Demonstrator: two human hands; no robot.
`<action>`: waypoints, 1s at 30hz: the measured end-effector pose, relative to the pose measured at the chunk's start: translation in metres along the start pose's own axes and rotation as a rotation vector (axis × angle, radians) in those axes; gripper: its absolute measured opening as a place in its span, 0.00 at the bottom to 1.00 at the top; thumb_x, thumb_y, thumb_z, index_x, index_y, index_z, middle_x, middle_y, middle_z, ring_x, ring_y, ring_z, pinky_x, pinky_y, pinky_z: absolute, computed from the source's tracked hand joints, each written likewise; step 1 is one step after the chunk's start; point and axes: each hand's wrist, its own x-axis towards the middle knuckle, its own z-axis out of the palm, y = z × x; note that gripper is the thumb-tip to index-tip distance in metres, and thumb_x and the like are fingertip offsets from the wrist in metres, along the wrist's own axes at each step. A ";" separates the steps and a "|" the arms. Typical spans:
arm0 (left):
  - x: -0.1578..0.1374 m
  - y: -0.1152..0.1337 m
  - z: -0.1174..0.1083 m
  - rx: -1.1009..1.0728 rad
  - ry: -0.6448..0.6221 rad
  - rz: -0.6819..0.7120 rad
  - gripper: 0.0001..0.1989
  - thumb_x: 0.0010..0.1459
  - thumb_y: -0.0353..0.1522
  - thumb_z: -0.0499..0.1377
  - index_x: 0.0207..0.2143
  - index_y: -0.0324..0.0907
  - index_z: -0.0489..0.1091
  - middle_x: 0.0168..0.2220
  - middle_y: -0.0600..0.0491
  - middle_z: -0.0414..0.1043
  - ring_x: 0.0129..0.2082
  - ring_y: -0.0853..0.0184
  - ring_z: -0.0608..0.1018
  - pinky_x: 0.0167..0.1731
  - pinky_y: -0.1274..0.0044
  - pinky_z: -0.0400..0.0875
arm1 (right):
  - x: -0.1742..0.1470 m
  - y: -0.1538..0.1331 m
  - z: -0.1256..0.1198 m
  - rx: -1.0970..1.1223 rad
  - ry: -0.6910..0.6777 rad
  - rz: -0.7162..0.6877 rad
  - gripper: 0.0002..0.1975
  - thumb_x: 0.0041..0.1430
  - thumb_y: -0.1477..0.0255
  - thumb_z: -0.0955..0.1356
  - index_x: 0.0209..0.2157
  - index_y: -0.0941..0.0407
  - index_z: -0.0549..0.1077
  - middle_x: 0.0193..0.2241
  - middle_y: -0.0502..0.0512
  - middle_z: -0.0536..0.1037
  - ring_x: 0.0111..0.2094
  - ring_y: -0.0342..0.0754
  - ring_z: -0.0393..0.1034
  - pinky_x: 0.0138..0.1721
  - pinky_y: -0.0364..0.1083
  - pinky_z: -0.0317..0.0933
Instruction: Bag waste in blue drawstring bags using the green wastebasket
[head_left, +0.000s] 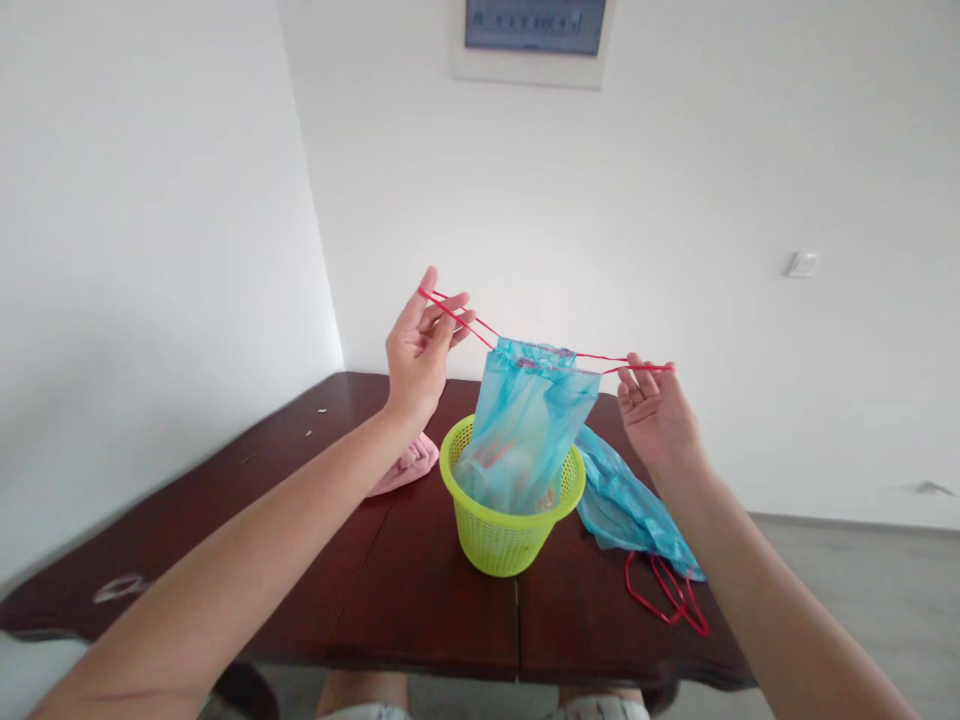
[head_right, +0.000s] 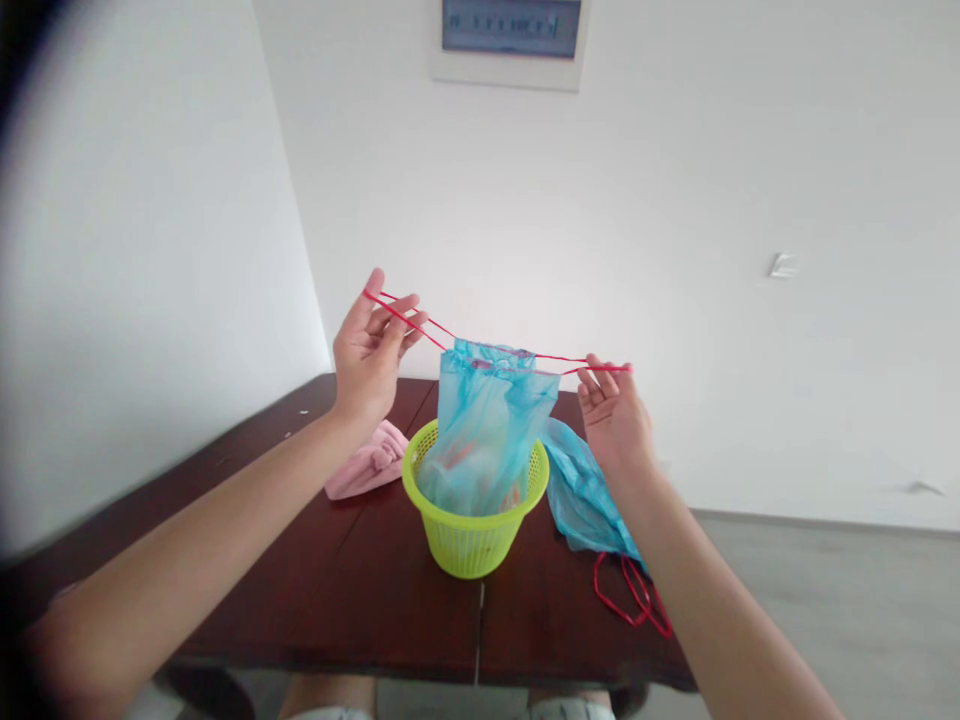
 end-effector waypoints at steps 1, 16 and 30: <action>-0.001 0.002 0.006 -0.019 0.038 0.027 0.43 0.70 0.50 0.81 0.81 0.62 0.72 0.68 0.49 0.88 0.60 0.57 0.92 0.60 0.69 0.91 | -0.004 0.002 0.007 0.014 0.000 0.021 0.16 0.84 0.54 0.75 0.42 0.50 0.82 0.50 0.53 0.95 0.42 0.46 0.92 0.39 0.41 0.87; -0.004 0.014 0.015 -0.045 -0.202 -0.286 0.38 0.72 0.62 0.73 0.73 0.56 0.69 0.69 0.43 0.82 0.56 0.54 0.92 0.49 0.69 0.88 | -0.031 -0.008 0.030 -0.126 -0.167 -0.060 0.24 0.74 0.40 0.77 0.49 0.45 0.85 0.65 0.54 0.89 0.57 0.56 0.89 0.45 0.52 0.85; 0.005 0.099 0.070 0.392 -0.410 0.232 0.19 0.82 0.42 0.60 0.69 0.50 0.76 0.65 0.44 0.78 0.66 0.53 0.82 0.61 0.61 0.82 | -0.060 -0.057 0.125 -0.599 -0.573 -0.281 0.24 0.63 0.49 0.89 0.39 0.51 0.84 0.28 0.49 0.84 0.24 0.42 0.73 0.27 0.44 0.69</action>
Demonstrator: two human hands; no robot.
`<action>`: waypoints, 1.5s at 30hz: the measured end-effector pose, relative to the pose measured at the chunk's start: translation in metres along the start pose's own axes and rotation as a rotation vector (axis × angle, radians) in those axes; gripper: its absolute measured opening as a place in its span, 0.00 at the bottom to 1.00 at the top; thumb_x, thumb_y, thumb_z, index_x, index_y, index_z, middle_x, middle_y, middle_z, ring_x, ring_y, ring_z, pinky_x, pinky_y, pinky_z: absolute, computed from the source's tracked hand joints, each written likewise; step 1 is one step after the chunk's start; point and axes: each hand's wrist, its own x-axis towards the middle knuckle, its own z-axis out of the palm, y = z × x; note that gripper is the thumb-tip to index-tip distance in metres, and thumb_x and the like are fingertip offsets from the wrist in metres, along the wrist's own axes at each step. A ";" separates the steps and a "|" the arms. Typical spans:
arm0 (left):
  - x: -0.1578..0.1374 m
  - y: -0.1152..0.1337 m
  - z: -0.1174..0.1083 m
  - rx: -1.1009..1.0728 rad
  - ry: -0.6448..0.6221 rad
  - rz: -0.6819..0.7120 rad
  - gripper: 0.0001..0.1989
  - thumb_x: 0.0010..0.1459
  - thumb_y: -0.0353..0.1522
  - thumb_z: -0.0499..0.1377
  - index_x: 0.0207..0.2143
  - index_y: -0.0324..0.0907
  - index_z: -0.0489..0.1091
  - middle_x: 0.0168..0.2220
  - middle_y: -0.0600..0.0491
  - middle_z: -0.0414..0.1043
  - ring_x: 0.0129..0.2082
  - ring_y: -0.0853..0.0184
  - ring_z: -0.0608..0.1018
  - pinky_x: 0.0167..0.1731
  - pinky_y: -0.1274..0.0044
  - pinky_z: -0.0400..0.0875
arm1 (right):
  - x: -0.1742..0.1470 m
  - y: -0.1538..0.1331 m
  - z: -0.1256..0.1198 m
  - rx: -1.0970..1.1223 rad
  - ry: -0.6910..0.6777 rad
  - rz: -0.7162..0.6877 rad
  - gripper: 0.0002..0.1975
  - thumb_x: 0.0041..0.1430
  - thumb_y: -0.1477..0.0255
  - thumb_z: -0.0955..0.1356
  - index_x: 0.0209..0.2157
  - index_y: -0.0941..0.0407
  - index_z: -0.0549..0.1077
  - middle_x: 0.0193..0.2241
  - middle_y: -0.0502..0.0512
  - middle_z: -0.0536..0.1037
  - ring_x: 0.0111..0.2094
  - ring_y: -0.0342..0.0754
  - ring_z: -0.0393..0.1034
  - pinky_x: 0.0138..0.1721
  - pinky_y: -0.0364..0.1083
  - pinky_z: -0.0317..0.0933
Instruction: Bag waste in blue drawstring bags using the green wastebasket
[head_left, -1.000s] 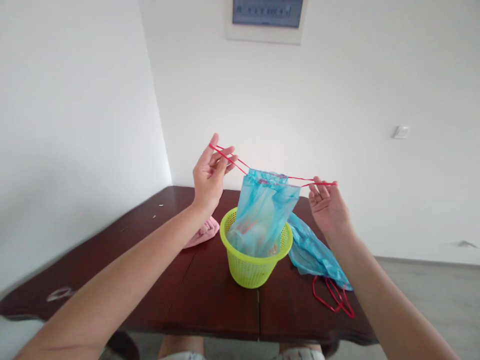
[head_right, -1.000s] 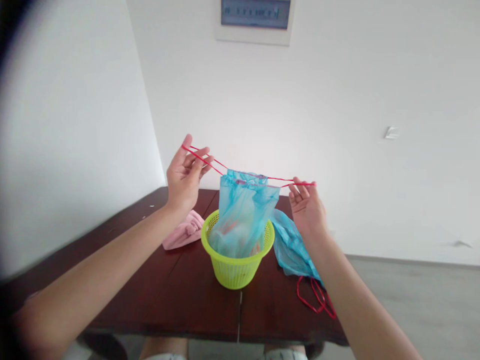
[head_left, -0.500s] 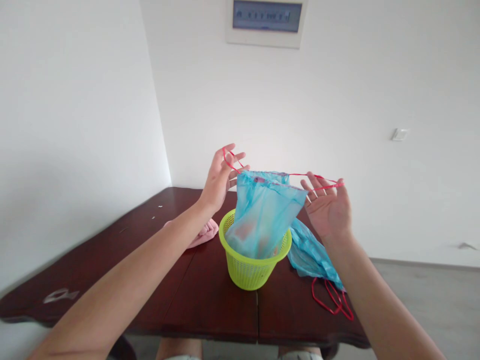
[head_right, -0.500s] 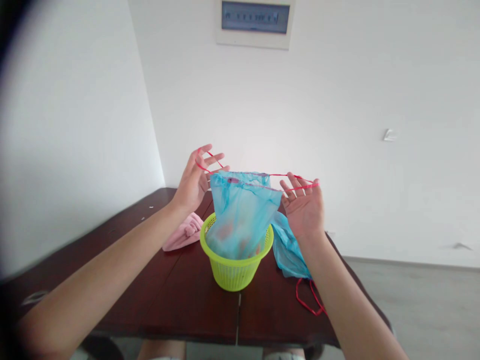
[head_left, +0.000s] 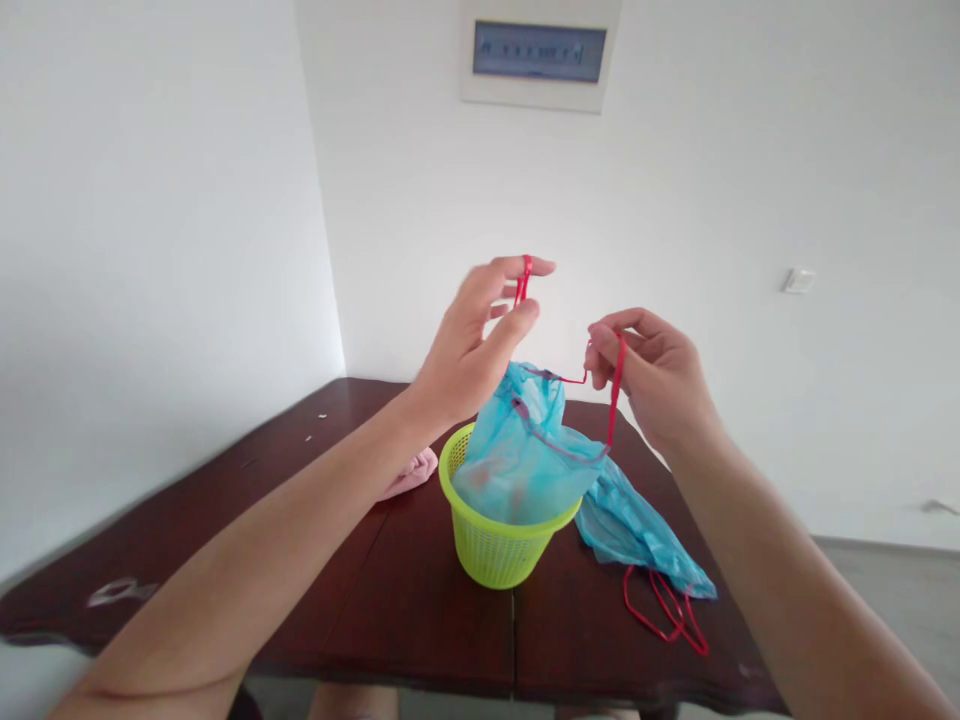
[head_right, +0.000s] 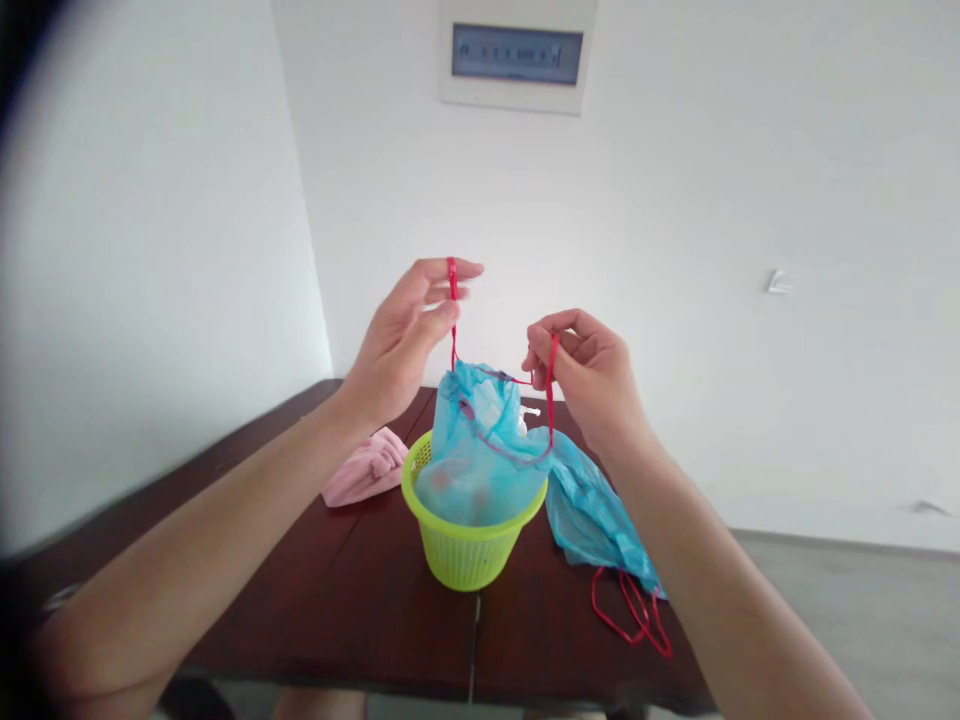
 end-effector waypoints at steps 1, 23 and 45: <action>0.000 0.006 0.003 -0.081 -0.078 -0.038 0.21 0.83 0.43 0.60 0.71 0.50 0.73 0.60 0.45 0.81 0.59 0.55 0.85 0.57 0.63 0.83 | 0.003 -0.009 0.001 -0.019 -0.041 -0.010 0.24 0.62 0.49 0.89 0.39 0.51 0.84 0.30 0.50 0.86 0.24 0.43 0.74 0.28 0.45 0.71; -0.015 0.009 0.022 -0.541 -0.500 -0.598 0.42 0.74 0.70 0.62 0.24 0.47 0.60 0.21 0.61 0.50 0.19 0.74 0.54 0.19 0.77 0.49 | -0.033 -0.025 0.007 -0.480 -0.114 -0.178 0.11 0.78 0.58 0.79 0.43 0.50 0.86 0.34 0.53 0.86 0.34 0.49 0.78 0.34 0.49 0.70; -0.050 -0.025 0.036 -0.939 -0.157 -0.887 0.18 0.87 0.46 0.58 0.55 0.43 0.77 0.40 0.46 0.89 0.24 0.68 0.80 0.29 0.77 0.80 | -0.102 0.026 0.017 -0.191 -0.071 -0.046 0.02 0.78 0.65 0.80 0.47 0.47 0.90 0.40 0.54 0.90 0.40 0.53 0.88 0.43 0.53 0.84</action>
